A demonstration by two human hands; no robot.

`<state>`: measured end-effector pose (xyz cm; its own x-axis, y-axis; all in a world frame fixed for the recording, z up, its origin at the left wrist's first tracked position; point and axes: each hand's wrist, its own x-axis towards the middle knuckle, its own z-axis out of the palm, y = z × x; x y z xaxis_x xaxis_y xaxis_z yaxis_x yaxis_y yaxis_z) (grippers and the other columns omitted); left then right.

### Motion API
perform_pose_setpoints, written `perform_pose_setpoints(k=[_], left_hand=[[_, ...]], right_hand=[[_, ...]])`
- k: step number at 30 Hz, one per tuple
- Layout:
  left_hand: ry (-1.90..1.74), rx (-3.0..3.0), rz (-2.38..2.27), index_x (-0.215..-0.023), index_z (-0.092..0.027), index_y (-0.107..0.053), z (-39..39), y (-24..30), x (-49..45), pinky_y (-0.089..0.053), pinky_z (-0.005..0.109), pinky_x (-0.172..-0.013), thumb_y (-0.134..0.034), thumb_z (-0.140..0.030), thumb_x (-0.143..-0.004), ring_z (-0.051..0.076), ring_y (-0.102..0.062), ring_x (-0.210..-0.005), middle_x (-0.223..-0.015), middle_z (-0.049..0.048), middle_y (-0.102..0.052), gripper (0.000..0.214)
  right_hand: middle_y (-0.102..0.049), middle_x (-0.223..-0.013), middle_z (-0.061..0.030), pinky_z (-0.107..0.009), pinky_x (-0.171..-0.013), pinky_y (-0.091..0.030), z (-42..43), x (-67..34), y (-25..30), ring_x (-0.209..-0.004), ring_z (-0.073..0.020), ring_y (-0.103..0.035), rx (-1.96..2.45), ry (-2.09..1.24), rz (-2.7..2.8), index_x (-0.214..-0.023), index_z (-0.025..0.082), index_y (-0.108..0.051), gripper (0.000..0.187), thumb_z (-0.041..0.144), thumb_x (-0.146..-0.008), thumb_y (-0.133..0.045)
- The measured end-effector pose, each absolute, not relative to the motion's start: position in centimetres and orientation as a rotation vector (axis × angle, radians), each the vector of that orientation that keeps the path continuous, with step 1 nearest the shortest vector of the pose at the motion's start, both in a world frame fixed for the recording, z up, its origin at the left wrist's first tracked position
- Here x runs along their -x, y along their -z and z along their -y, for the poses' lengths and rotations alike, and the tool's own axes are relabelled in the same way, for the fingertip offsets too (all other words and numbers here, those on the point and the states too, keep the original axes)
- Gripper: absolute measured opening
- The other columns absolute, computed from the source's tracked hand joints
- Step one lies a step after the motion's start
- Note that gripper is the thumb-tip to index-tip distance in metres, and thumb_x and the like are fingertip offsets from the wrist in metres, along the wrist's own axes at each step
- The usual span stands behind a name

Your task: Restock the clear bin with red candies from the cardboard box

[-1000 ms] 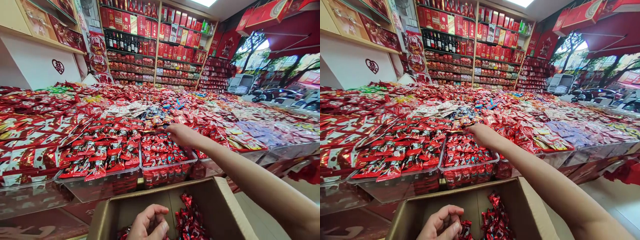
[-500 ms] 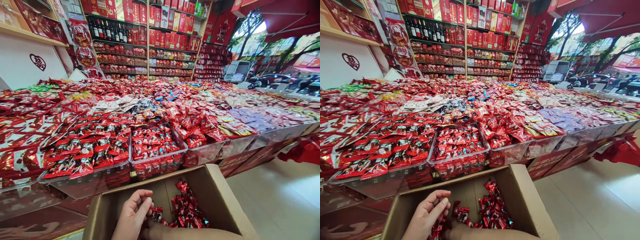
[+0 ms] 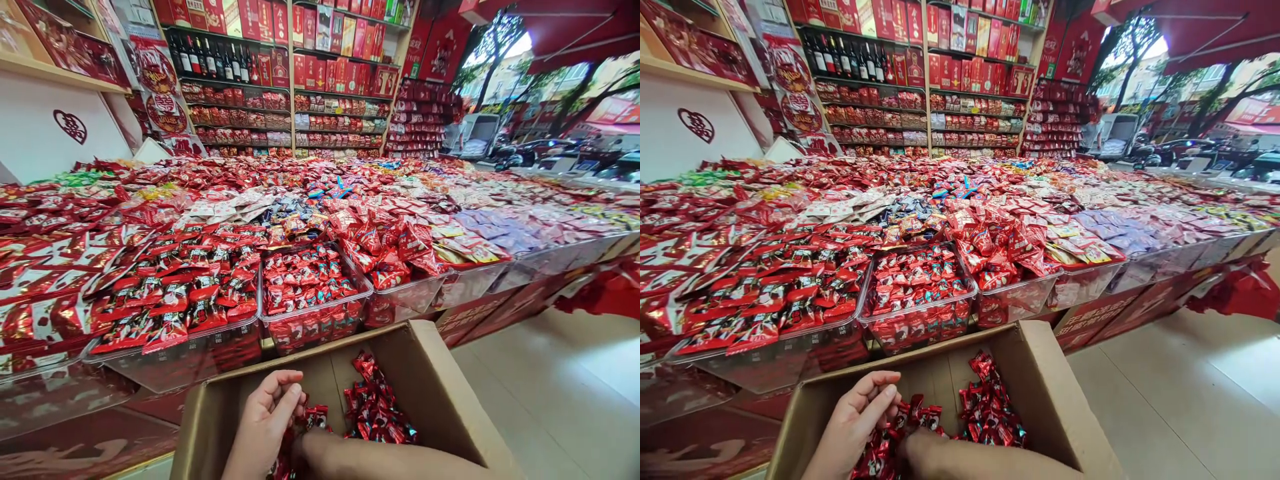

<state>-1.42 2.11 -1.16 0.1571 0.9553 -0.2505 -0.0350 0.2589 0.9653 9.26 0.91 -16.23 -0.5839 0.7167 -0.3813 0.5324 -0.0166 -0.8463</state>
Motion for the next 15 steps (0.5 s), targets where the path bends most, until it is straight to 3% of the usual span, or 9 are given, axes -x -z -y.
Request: perform_pose_setpoints(k=[2, 6, 10, 15], left_hand=[[-0.929, -1.116, -1.208, -0.085, -0.016, -0.061, -2.4, 1.5, 1.8, -0.046, 0.027, -0.066, -0.058, -0.029, -0.069, 0.017, -0.06, -0.069, -0.071, 0.0028, -0.066, 0.021], [-0.85, -1.299, -1.267, -0.098, -0.018, -0.061, -2.4, 2.0, 2.0, -0.035, 0.034, -0.091, -0.053, -0.03, -0.073, 0.022, -0.053, -0.1, -0.102, 0.0069, -0.064, 0.029], [-0.677, -1.346, -1.201, -0.107, -0.018, -0.056, -2.1, 1.9, 1.4, -0.04, 0.032, -0.084, -0.055, -0.035, -0.072, 0.021, -0.055, -0.097, -0.108, 0.0078, -0.062, 0.039], [-0.704, -1.372, -1.235, -0.097, -0.016, -0.06, -2.1, 1.9, 1.2, -0.045, 0.028, -0.069, -0.061, -0.033, -0.067, 0.019, -0.06, -0.074, -0.082, 0.0042, -0.068, 0.034]], right_hand=[[-0.042, -0.038, 0.0083, -0.024, -0.041, -0.032, -1.3, -10.4, 13.9, -0.041, -0.0111, -0.043, 1.512, -1.714, 1.806, -0.041, 0.024, -0.052, 0.012, 0.015, -0.037, -0.059], [-0.052, -0.055, 0.0061, -0.021, -0.049, -0.037, -1.8, -14.1, 8.4, -0.048, -0.0065, -0.046, 1.398, -1.743, 1.307, -0.066, 0.018, -0.056, 0.019, 0.013, -0.048, -0.058], [-0.055, -0.057, 0.0049, -0.019, -0.05, -0.037, -1.1, -16.2, 4.6, -0.049, -0.0055, -0.047, 1.154, -1.813, 0.937, -0.073, 0.015, -0.055, 0.025, 0.016, -0.051, -0.068], [-0.055, -0.056, 0.0044, -0.019, -0.049, -0.035, 0.0, -16.0, 4.1, -0.048, -0.0044, -0.046, 1.045, -1.886, 0.815, -0.074, 0.013, -0.056, 0.025, 0.018, -0.053, -0.071]])
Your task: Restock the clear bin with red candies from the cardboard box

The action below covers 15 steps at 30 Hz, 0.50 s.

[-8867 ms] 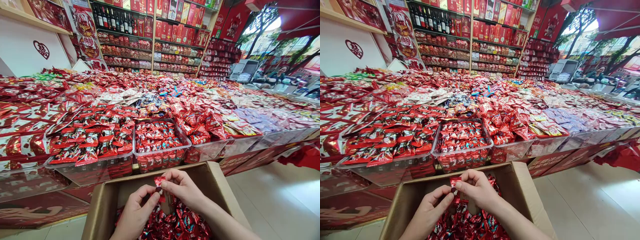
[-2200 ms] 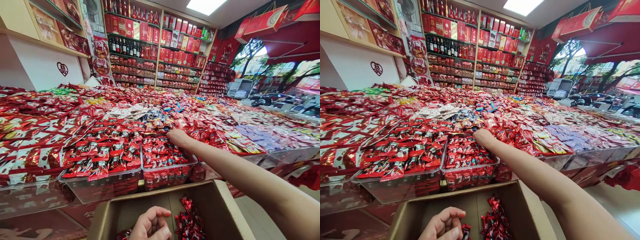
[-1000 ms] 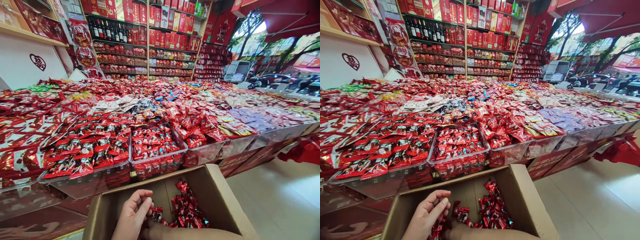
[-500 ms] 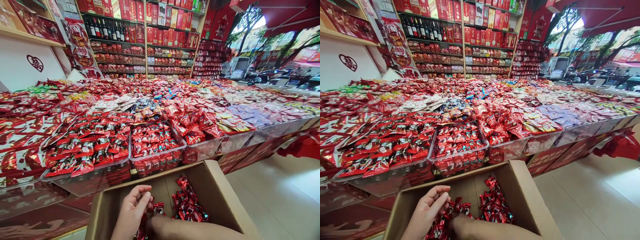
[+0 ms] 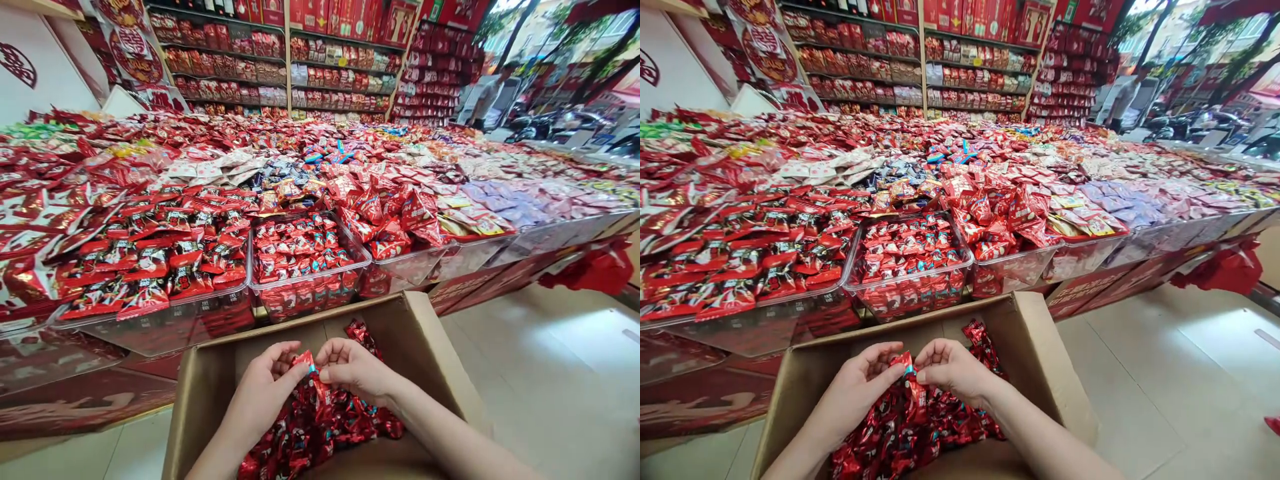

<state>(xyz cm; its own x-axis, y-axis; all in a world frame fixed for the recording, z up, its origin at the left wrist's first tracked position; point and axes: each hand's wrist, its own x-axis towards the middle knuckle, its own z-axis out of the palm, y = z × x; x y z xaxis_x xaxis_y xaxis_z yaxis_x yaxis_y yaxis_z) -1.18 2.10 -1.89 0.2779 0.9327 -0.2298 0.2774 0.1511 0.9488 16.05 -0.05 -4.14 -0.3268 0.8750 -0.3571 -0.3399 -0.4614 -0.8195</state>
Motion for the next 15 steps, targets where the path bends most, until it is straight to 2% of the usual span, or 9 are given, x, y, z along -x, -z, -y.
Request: perform_pose_setpoints(k=[5, 10, 15], left_hand=[[-0.719, -1.368, -1.266, -0.079, -0.017, -0.065, -2.35, 1.76, 1.31, -0.044, 0.027, -0.065, -0.059, -0.031, -0.069, 0.018, -0.059, -0.068, -0.073, 0.0027, -0.068, 0.018], [-0.757, -1.319, -1.265, -0.08, -0.017, -0.064, -2.2, 1.59, 0.94, -0.044, 0.025, -0.061, -0.061, -0.031, -0.068, 0.017, -0.058, -0.066, -0.072, 0.0013, -0.066, 0.019], [-0.884, -1.145, -1.248, -0.081, -0.016, -0.062, -2.26, 1.11, 0.72, -0.045, 0.021, -0.053, -0.063, -0.031, -0.066, 0.011, -0.054, -0.054, -0.061, -0.003, -0.06, 0.021]], right_hand=[[-0.055, -0.059, 0.0039, -0.018, -0.047, -0.036, 0.36, -15.71, 4.83, -0.049, -0.0044, -0.045, 0.99, -1.911, 0.817, -0.073, 0.014, -0.056, 0.024, 0.016, -0.054, -0.07], [-0.057, -0.073, 0.0021, -0.02, -0.054, -0.04, 0.76, -15.16, 4.12, -0.061, -0.0076, -0.05, 0.944, -1.912, 0.853, -0.083, 0.017, -0.057, 0.032, 0.022, -0.054, -0.071], [-0.053, -0.06, 0.0044, -0.021, -0.051, -0.037, 0.07, -15.33, 4.27, -0.05, -0.0062, -0.045, 1.115, -1.754, 0.716, -0.072, 0.017, -0.051, 0.021, 0.031, -0.063, -0.063]])
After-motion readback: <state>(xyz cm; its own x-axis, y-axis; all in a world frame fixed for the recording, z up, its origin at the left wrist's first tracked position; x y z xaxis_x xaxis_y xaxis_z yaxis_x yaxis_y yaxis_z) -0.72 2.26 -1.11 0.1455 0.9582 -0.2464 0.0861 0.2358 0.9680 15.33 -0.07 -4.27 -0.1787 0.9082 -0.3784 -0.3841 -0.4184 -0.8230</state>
